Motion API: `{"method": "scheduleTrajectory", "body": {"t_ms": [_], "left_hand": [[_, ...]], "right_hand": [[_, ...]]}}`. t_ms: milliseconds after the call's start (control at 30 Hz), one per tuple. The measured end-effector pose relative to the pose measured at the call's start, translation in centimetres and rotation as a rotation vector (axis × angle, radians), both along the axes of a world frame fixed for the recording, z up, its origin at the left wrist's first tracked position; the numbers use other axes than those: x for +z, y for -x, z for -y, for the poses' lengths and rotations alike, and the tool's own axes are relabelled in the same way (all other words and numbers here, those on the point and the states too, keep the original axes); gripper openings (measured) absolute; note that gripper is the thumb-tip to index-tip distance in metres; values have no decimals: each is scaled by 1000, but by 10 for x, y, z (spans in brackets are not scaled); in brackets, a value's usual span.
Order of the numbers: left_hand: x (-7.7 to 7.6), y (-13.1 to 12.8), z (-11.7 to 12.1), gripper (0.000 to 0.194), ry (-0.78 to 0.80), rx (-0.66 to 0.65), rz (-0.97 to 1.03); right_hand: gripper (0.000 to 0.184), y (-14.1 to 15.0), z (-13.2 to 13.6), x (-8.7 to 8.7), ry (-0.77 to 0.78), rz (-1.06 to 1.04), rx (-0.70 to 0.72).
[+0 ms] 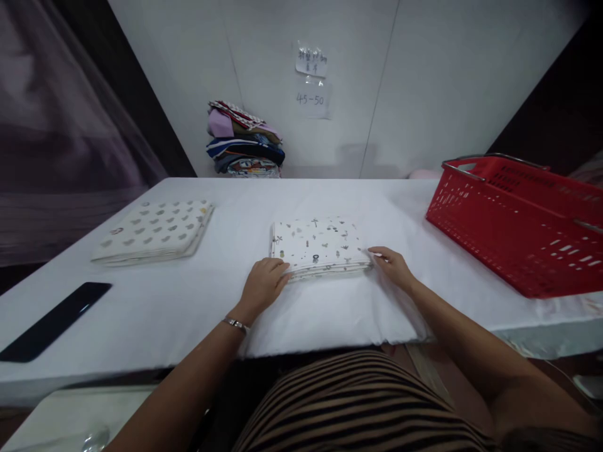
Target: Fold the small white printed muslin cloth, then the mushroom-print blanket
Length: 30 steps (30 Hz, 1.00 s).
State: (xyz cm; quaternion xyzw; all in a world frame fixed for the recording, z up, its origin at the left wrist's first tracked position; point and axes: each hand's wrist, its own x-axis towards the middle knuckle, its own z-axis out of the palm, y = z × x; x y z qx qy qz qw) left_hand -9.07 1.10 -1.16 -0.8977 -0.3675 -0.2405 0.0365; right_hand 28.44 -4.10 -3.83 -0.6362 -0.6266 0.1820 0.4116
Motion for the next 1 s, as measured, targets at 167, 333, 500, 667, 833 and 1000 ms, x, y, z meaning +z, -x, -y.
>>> {"method": "scheduleTrajectory", "body": {"t_ms": [167,333,500,667,833,1000], "left_hand": [[-10,-7,-1,22,8,-18,7],[-16,-4,-2,22,-1,-25,30],[-13,-1,-1,22,20,20,117],[-14,3,1,22,51,79,192],[-12,6,5,21,169,171,222],[-10,3,10,17,311,228,339]], "right_hand": [[24,5,6,1,-84,108,34],[31,10,11,1,-4,51,5],[37,13,4,10,316,-177,-139],[32,13,-9,18,448,-228,-156],[32,16,-11,24,446,-339,-130],[36,12,-4,21,573,-176,-89]]}}
